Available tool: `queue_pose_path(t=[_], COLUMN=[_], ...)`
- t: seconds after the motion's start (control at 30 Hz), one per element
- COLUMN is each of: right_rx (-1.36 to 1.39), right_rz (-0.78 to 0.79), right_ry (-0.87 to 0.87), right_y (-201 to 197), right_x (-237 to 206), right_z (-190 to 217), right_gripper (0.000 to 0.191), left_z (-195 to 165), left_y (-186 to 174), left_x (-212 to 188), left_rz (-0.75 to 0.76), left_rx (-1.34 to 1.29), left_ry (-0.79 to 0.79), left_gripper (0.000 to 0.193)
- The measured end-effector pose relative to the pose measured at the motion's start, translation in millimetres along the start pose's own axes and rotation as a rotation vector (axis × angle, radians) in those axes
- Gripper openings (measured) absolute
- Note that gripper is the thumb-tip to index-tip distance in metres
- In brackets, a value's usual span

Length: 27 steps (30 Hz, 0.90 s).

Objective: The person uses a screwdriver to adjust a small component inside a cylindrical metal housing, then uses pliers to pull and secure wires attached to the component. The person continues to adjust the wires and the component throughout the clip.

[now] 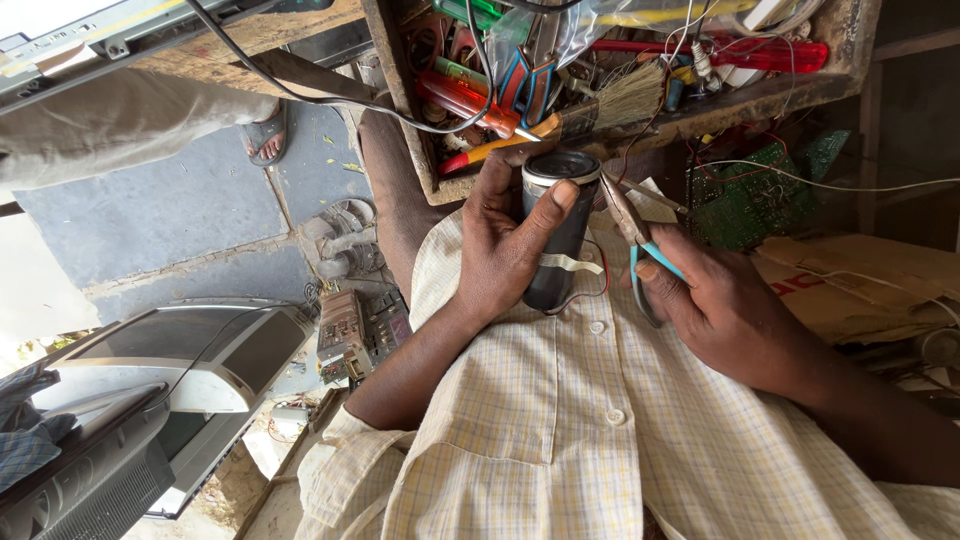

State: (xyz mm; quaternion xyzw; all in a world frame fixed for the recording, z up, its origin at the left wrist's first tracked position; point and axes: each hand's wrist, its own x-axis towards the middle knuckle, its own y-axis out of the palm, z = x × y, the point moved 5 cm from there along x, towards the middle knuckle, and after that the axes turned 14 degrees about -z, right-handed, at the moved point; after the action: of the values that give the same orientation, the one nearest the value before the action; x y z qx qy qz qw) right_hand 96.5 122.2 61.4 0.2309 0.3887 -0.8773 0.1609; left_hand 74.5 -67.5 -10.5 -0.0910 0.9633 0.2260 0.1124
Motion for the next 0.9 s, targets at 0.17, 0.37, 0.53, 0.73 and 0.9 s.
queue_pose_path(t=[0.17,0.37,0.53,0.73,0.9], right_rx=[0.085,0.027,0.058,0.167,0.273], right_rz=[-0.041,-0.165,-0.138,-0.046,0.004], right_ry=[-0.147,-0.369,-0.343,-0.241,-0.233], right_y=[-2,-7,-6,0,3], right_x=[2,-1,2,6,9], right_z=[5,12,9,8,8], right_gripper=[0.032,0.032,0.033,0.036,0.027], left_z=[0,2,-2,-5,-2], left_y=[1,1,3,4,3], left_x=[1,1,2,2,4], left_rz=[0.004,-0.029,-0.029,-0.022,-0.029], left_rx=[-0.039,0.018,0.019,0.019,0.011], left_ry=[0.013,-0.001,0.012,0.009,-0.006], left_gripper=[0.037,0.037,0.038,0.037,0.037])
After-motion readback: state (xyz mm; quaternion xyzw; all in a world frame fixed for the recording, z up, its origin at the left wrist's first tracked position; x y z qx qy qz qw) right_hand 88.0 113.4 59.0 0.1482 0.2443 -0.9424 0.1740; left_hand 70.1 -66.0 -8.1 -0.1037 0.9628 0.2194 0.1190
